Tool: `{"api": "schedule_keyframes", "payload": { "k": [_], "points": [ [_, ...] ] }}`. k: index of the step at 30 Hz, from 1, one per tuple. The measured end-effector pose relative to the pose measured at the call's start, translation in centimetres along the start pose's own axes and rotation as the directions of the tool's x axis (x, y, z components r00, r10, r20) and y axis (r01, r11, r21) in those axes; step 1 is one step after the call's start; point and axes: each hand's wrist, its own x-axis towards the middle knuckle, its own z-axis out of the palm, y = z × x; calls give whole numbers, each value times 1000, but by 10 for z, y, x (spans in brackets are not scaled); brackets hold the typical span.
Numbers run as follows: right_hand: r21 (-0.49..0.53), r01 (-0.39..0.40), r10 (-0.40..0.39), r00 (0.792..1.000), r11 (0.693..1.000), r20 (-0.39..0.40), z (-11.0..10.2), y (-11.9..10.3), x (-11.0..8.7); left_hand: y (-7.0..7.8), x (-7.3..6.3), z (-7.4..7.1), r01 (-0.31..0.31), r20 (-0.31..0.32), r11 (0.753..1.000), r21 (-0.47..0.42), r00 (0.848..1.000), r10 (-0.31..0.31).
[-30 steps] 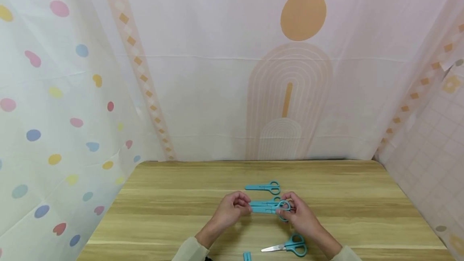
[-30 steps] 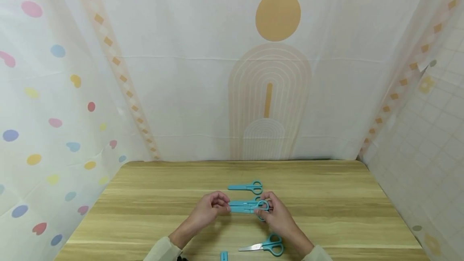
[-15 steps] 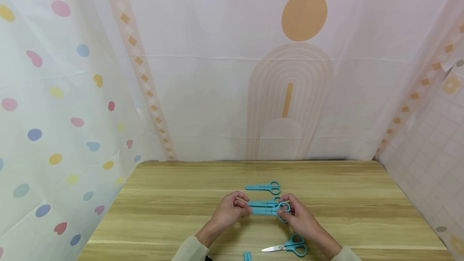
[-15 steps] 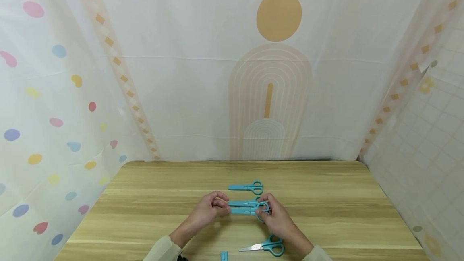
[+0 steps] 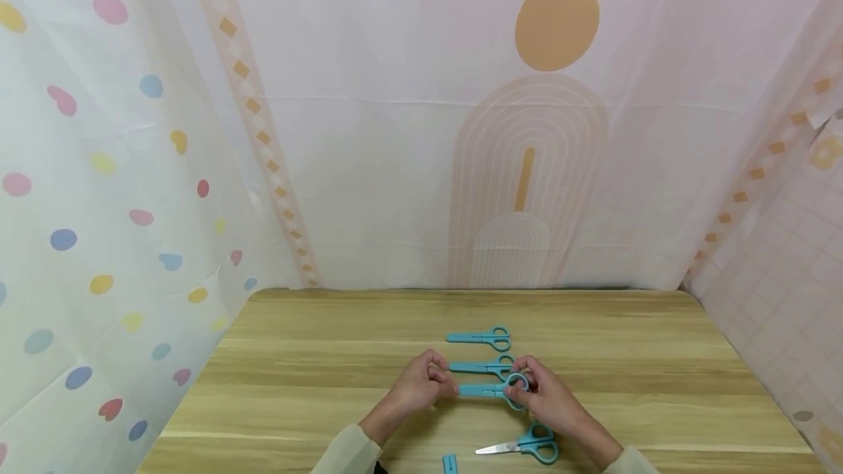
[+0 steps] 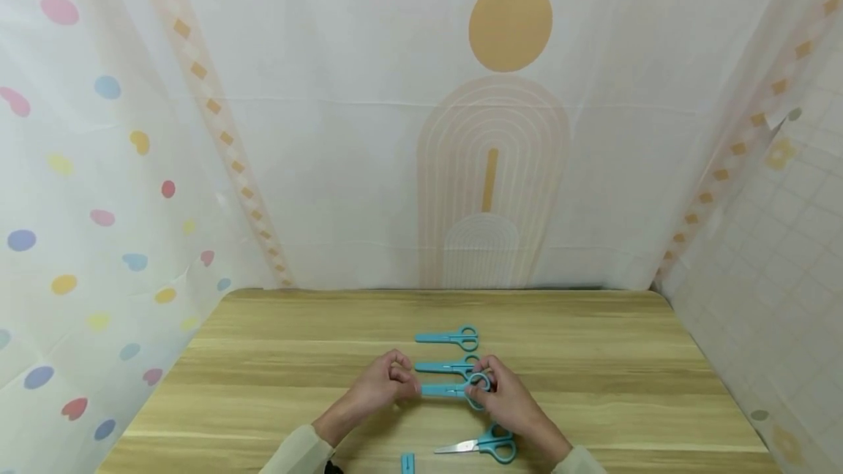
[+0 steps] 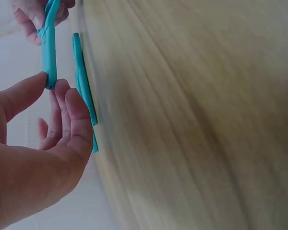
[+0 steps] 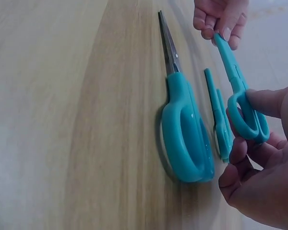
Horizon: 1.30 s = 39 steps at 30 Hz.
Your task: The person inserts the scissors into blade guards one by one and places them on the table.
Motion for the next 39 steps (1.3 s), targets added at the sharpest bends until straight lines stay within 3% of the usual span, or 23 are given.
{"api": "schedule_keyframes", "payload": {
  "k": [11,24,39],
  "points": [
    [-45,21,-17,997,999,74,-6,7,2,-10,5,2,37,23,999,23,999,-37],
    [-24,-18,20,996,1000,89,-8,17,8,-12,9,-3,45,83,999,23,995,-46],
    [-46,6,2,985,999,172,-14,16,7,-12,8,0,66,55,997,48,996,-68]
  ]
}}
